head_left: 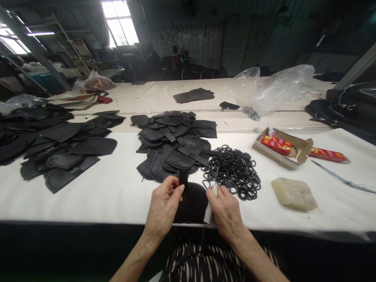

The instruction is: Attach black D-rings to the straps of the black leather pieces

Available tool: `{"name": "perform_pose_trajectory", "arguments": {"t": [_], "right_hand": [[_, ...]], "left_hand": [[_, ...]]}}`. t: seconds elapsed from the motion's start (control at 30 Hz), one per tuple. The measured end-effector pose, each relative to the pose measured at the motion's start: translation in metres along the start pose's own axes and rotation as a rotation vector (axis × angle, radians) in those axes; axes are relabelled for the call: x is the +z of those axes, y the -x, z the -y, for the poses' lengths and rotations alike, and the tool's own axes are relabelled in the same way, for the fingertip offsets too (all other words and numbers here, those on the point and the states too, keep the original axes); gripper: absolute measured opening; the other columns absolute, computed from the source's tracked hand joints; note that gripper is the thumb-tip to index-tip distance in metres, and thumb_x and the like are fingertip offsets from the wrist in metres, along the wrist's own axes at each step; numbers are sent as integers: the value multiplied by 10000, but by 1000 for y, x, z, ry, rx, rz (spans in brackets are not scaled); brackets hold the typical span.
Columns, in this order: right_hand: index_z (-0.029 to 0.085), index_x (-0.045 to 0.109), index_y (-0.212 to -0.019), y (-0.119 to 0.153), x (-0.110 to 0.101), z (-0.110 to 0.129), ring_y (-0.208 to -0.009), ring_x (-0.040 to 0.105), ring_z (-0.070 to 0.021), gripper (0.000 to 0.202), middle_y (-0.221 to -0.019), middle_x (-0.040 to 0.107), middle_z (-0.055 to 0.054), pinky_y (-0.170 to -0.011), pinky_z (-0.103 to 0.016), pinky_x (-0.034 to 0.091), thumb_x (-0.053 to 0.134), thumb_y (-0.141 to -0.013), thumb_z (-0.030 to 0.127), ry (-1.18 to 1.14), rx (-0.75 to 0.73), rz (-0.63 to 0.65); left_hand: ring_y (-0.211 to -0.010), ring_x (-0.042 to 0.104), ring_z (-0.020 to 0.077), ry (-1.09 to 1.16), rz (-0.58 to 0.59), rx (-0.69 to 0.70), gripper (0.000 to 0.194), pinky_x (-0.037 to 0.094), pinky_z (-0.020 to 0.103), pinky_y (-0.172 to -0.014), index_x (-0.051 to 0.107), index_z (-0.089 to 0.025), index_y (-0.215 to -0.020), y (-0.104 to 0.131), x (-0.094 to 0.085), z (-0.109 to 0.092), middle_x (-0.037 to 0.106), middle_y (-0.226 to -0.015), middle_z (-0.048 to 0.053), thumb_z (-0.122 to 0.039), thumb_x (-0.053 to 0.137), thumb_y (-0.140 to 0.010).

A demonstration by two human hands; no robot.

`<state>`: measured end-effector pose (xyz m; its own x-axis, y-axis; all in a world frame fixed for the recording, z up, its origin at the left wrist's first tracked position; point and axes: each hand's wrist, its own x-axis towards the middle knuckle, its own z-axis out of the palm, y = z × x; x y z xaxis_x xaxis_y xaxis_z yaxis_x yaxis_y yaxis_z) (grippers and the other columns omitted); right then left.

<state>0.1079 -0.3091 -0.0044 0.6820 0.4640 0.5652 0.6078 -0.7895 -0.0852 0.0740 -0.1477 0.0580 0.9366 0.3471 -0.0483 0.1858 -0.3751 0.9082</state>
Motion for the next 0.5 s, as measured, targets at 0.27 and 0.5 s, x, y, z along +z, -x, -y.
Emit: {"name": "perform_pose_trajectory", "arguments": {"t": [0.27, 0.5], "right_hand": [[159, 583, -820, 11, -12, -25, -616, 501, -169, 278, -657, 539, -46, -525, -240, 369, 348, -835, 11, -127, 70, -36], [195, 551, -854, 5, -56, -25, -681, 597, -143, 78, -735, 616, -2, -612, -231, 465, 487, -873, 235, -628, 529, -92]], "left_hand": [[-506, 508, 109, 196, 141, -195, 130, 384, 207, -496, 557, -170, -795, 8, 11, 15, 565, -545, -39, -288, 583, -749], [-579, 565, 152, 217, 261, -249, 248, 436, 265, -600, 679, -135, -900, 25, 38, 13, 611, -578, 2, -303, 589, -741]]}}
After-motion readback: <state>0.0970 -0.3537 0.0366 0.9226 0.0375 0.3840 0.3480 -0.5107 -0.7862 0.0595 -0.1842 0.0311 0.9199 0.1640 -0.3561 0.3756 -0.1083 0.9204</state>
